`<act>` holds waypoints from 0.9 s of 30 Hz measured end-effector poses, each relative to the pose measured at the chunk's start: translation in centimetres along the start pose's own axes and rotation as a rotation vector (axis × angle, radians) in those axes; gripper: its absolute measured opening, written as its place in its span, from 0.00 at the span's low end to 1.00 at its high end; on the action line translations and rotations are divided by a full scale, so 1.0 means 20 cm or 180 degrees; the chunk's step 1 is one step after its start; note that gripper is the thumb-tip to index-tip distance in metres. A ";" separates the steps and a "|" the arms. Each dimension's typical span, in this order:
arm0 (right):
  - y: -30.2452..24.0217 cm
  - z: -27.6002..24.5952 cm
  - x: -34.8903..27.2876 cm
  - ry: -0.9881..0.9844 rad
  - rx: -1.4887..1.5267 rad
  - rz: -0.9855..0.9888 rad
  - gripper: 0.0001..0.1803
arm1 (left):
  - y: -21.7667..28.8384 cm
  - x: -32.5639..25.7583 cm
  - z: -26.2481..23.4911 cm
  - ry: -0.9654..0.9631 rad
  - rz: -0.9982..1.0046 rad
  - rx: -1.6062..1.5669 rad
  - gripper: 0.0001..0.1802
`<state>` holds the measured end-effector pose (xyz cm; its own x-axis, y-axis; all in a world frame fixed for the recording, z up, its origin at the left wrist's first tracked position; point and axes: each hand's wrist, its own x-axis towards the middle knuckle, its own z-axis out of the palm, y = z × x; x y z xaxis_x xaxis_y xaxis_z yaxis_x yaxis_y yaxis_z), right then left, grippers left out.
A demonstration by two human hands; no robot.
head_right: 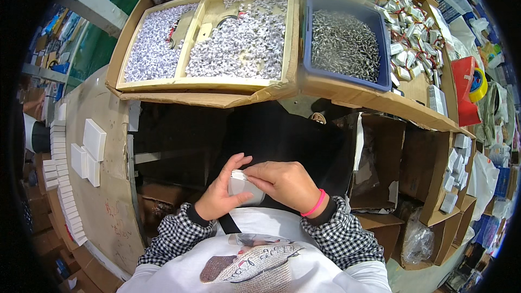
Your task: The person repeatedly picks small white rectangular components and inserts them into small white boxes, then places the boxes into a larger container. The person also picks small metallic parts from a tray and places them into the boxes. The process is repetitive and performed by hand.
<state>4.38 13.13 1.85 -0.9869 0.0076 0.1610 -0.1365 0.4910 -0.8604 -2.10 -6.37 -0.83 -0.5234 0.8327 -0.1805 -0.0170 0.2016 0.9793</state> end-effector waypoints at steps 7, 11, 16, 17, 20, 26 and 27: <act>-0.04 0.07 -0.01 0.0255 -0.0307 0.0064 0.09 | 0.01 -0.02 0.09 0.0548 0.0060 0.0015 0.53; -0.06 0.09 -0.02 0.0322 -0.0412 0.0065 0.12 | 0.00 -0.01 0.10 0.0738 0.0206 0.0493 0.50; -0.05 0.13 -0.04 0.0367 -0.0426 -0.0063 0.14 | -0.04 0.00 0.06 0.0743 0.0471 0.0750 0.33; -0.03 0.13 -0.04 0.0329 -0.0293 -0.0022 0.14 | -0.05 0.00 0.05 0.0759 0.0413 0.0591 0.29; 0.00 0.13 -0.08 0.0564 0.0672 0.0670 0.15 | -0.07 -0.02 0.02 0.0817 0.0255 0.0024 0.20; 0.04 0.19 -0.14 0.0496 0.0968 0.0901 0.15 | -0.10 -0.04 0.01 0.0679 0.0237 -0.0204 0.19; 0.05 0.21 -0.14 0.0518 0.0883 0.0883 0.15 | -0.11 -0.04 0.01 0.0677 0.0253 -0.0199 0.19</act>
<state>6.66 9.95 -1.37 -0.9661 0.2550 -0.0400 0.0927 0.1980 -0.9758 -1.47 -7.37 -2.78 -0.6927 0.7161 -0.0857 -0.0179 0.1018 0.9946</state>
